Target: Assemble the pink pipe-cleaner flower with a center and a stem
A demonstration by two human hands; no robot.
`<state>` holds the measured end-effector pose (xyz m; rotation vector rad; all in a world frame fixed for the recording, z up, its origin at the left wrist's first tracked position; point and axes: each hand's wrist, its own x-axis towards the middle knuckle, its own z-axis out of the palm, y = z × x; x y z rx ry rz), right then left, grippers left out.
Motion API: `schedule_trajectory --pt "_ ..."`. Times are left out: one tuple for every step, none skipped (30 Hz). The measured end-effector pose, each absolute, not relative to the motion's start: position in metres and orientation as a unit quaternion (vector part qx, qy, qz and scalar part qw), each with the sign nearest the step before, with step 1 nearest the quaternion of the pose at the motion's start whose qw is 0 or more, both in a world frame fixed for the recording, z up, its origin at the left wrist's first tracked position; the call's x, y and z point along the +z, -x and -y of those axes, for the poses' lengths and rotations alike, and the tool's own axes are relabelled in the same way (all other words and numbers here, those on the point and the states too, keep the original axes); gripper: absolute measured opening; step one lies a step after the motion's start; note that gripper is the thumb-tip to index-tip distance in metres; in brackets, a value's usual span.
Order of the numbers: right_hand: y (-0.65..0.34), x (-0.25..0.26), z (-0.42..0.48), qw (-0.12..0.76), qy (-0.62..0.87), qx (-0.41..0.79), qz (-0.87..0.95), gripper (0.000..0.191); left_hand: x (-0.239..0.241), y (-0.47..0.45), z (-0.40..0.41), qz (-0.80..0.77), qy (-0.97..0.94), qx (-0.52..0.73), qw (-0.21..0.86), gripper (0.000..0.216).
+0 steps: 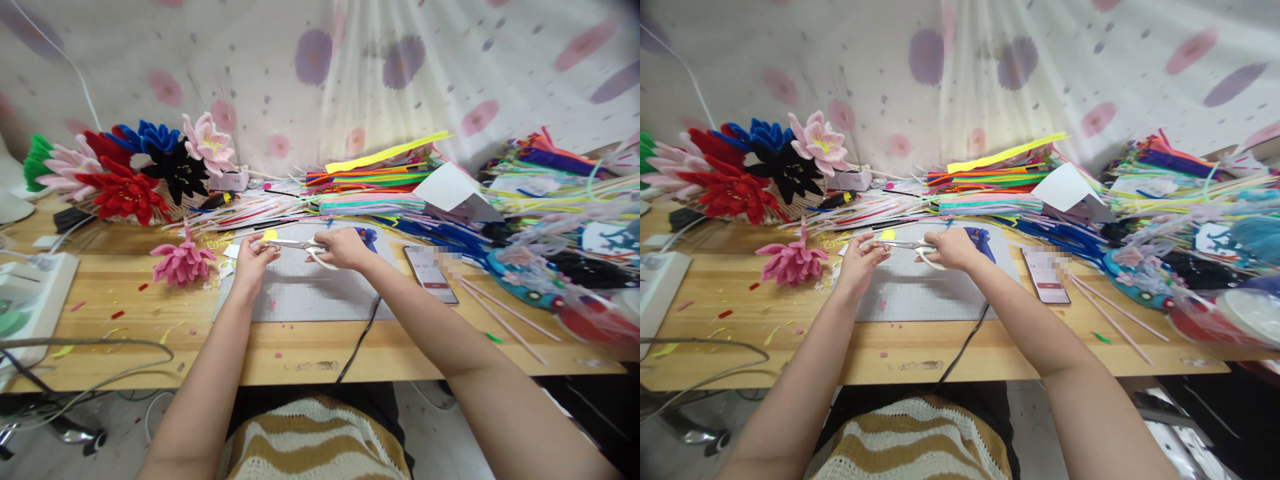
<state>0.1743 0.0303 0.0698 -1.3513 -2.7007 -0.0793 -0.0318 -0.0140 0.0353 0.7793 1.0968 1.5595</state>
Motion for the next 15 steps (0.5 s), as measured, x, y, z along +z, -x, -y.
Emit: schedule_trajectory --pt "-0.1742 0.0694 -0.0303 0.060 0.447 -0.027 0.892 0.054 0.0354 0.0319 0.0140 -0.455 -0.324 0.650 0.515 0.046" --pt "-0.1742 0.0689 -0.0303 0.059 0.447 -0.027 0.892 0.053 0.0357 0.0319 0.0140 -0.454 -0.324 0.651 0.516 0.046" --pt "-0.1742 0.0682 -0.0305 0.060 0.449 -0.027 0.891 0.053 0.0361 0.0318 0.0140 -0.452 -0.323 0.651 0.517 0.047" --pt "-0.1742 0.0675 -0.0306 0.061 0.450 -0.028 0.891 0.053 0.0366 0.0318 0.0141 -0.451 -0.321 0.652 0.518 0.047" --pt "-0.1743 0.0667 -0.0308 0.062 0.451 -0.029 0.890 0.053 0.0372 0.0317 0.0141 -0.450 -0.319 0.652 0.520 0.047" --pt "-0.1744 0.0659 -0.0311 0.063 0.451 -0.030 0.890 0.053 0.0378 0.0316 0.0142 -0.449 -0.315 0.653 0.523 0.047" --pt "-0.1745 0.0652 -0.0313 0.064 0.450 -0.031 0.890 0.053 0.0382 0.0315 0.0144 -0.448 -0.311 0.653 0.525 0.047" --pt "-0.1746 0.0647 -0.0316 0.065 0.450 -0.032 0.890 0.054 0.0386 0.0315 0.0145 -0.448 -0.307 0.653 0.527 0.047" --pt "-0.1747 0.0644 -0.0318 0.065 0.451 -0.031 0.889 0.053 0.0387 0.0316 0.0147 -0.447 -0.305 0.654 0.529 0.047" --pt "-0.1747 0.0642 -0.0321 0.065 0.453 -0.031 0.889 0.053 0.0387 0.0317 0.0150 -0.446 -0.304 0.654 0.530 0.047" --pt "-0.1748 0.0643 -0.0324 0.066 0.455 -0.030 0.888 0.053 0.0385 0.0319 0.0152 -0.445 -0.305 0.653 0.531 0.047" --pt "-0.1748 0.0646 -0.0328 0.068 0.457 -0.030 0.886 0.053 0.0381 0.0322 0.0154 -0.445 -0.307 0.652 0.532 0.047" --pt "-0.1748 0.0651 -0.0331 0.072 0.458 -0.029 0.885 0.053 0.0378 0.0324 0.0155 -0.445 -0.309 0.650 0.532 0.048" --pt "-0.1747 0.0658 -0.0333 0.076 0.460 -0.027 0.884 0.052 0.0374 0.0326 0.0155 -0.446 -0.311 0.650 0.532 0.048" --pt "-0.1746 0.0666 -0.0335 0.081 0.461 -0.026 0.883 0.052 0.0372 0.0327 0.0155 -0.446 -0.310 0.649 0.532 0.048"
